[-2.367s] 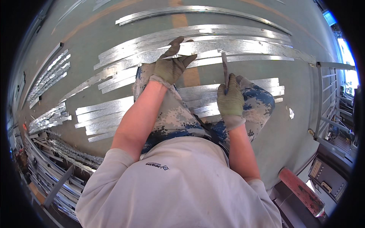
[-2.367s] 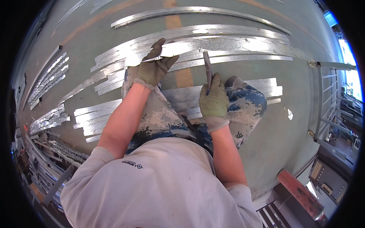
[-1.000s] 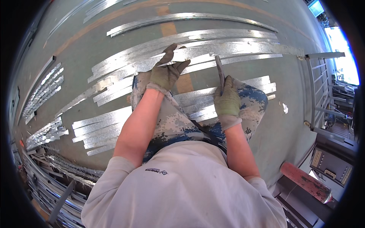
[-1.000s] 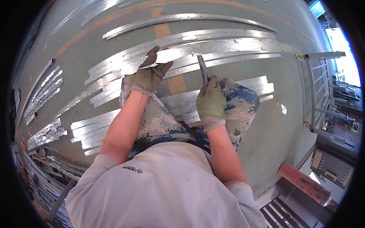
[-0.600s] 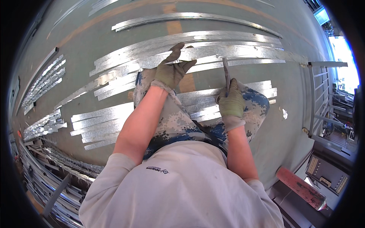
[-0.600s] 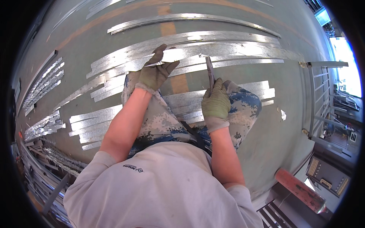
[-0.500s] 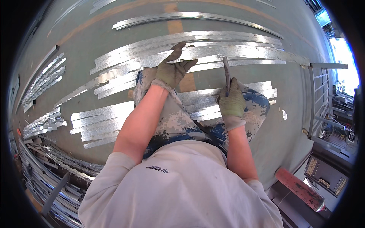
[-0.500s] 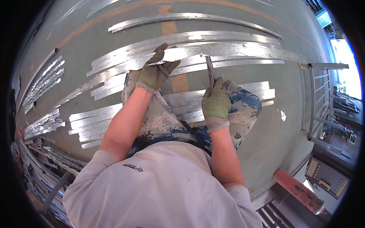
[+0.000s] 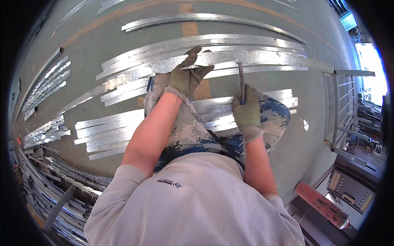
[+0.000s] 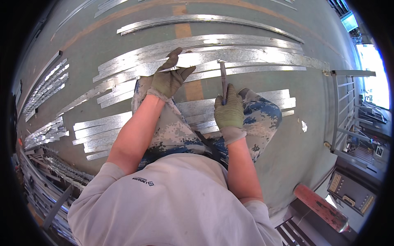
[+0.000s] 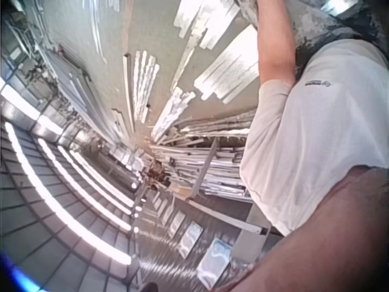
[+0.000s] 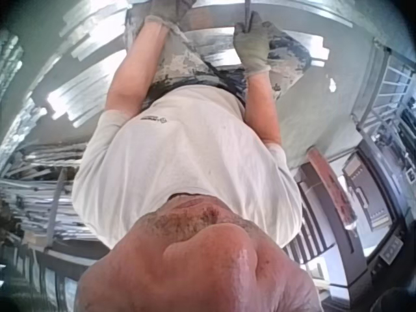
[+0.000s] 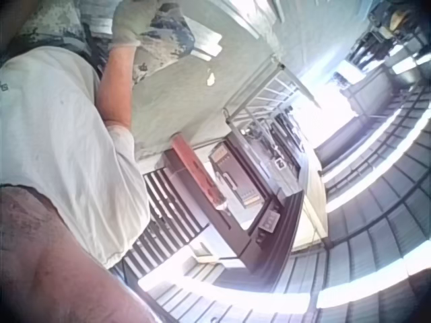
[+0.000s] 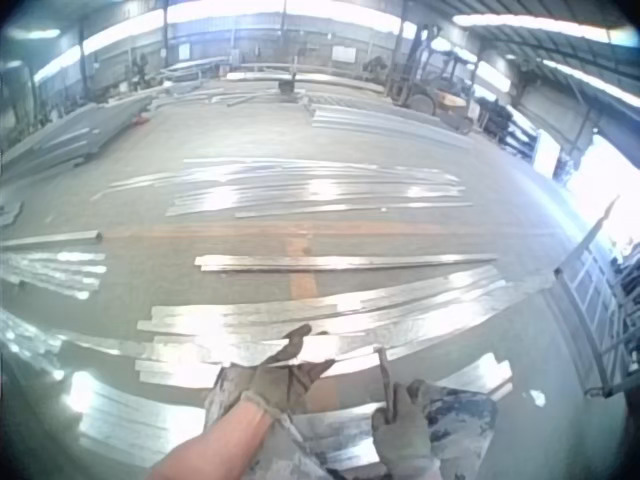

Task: The person sits on the floor and uses tin snips to cut long metal strips into shorter segments. They repeatedly pick up a strip, cut it, and place the cut piece aside, continuing this process throughout the clip.

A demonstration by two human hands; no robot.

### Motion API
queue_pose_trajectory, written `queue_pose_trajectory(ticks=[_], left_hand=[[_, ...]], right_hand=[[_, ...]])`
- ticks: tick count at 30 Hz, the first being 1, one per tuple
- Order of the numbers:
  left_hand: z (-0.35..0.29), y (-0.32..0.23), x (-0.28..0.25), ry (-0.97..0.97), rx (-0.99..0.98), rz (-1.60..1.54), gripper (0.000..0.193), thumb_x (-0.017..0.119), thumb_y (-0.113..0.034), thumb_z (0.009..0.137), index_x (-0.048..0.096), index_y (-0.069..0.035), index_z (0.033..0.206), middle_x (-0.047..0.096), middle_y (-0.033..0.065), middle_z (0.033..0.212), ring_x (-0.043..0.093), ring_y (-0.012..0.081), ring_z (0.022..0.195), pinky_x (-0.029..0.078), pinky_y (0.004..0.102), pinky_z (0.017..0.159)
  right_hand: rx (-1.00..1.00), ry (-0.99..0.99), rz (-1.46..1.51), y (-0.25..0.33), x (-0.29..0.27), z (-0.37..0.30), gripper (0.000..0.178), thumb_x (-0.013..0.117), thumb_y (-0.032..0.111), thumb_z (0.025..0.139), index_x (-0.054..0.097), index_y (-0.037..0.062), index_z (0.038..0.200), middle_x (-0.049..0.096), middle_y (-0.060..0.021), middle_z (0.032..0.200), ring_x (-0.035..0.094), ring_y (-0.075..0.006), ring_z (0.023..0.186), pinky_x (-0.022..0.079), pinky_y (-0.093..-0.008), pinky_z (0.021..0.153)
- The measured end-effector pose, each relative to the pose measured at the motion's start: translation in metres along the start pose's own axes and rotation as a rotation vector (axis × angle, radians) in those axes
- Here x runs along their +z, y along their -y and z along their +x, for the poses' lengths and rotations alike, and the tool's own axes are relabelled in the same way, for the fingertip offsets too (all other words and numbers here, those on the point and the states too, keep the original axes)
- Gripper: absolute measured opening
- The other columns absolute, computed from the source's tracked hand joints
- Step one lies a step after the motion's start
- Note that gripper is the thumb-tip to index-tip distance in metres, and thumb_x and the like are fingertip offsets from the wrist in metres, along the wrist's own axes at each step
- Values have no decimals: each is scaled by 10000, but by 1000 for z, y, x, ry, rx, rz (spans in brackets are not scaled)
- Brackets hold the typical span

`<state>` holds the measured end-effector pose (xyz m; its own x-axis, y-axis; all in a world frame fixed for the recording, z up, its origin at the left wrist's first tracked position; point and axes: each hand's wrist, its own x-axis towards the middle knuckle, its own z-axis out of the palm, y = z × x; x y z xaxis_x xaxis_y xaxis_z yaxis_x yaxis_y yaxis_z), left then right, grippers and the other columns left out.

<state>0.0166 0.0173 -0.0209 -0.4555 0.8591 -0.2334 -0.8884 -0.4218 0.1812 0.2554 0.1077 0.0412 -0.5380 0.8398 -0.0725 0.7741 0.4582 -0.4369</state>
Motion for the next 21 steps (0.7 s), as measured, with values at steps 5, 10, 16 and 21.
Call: queue_pose_trajectory(ticks=[5,10,16,21], left_hand=[[1,-1,-4,-4,2,17,372,659,-167,1130,629,-34,1475,706,204,1435,742,390,1275,670,569,1092],[3,-2,-2,-50,-2,65,394,653,-182,1135,619,-32,1498,709,197,1410,758,389,1216,676,557,1081],[4,-1,-1,-111,-7,94,399,641,-184,1144,615,-12,1504,663,189,1439,760,411,1157,692,547,1055],[9,1,-5,-166,-13,86,394,627,-180,1153,622,11,1497,637,190,1464,750,425,1174,699,551,1044]], right_hand=[[87,140,300,16,-12,1,642,709,204,993,563,-3,1584,743,-268,1231,751,-397,1073,594,-465,961],[183,282,519,22,-26,6,667,716,154,949,555,-14,1574,778,-237,1193,779,-323,1004,605,-396,893],[82,127,65,24,-3,9,571,697,136,949,584,-14,1488,741,-295,1304,731,-444,1230,575,-504,1045],[201,192,-135,38,5,13,483,666,133,962,566,-33,1404,695,-342,1360,685,-514,1283,551,-560,1093]])
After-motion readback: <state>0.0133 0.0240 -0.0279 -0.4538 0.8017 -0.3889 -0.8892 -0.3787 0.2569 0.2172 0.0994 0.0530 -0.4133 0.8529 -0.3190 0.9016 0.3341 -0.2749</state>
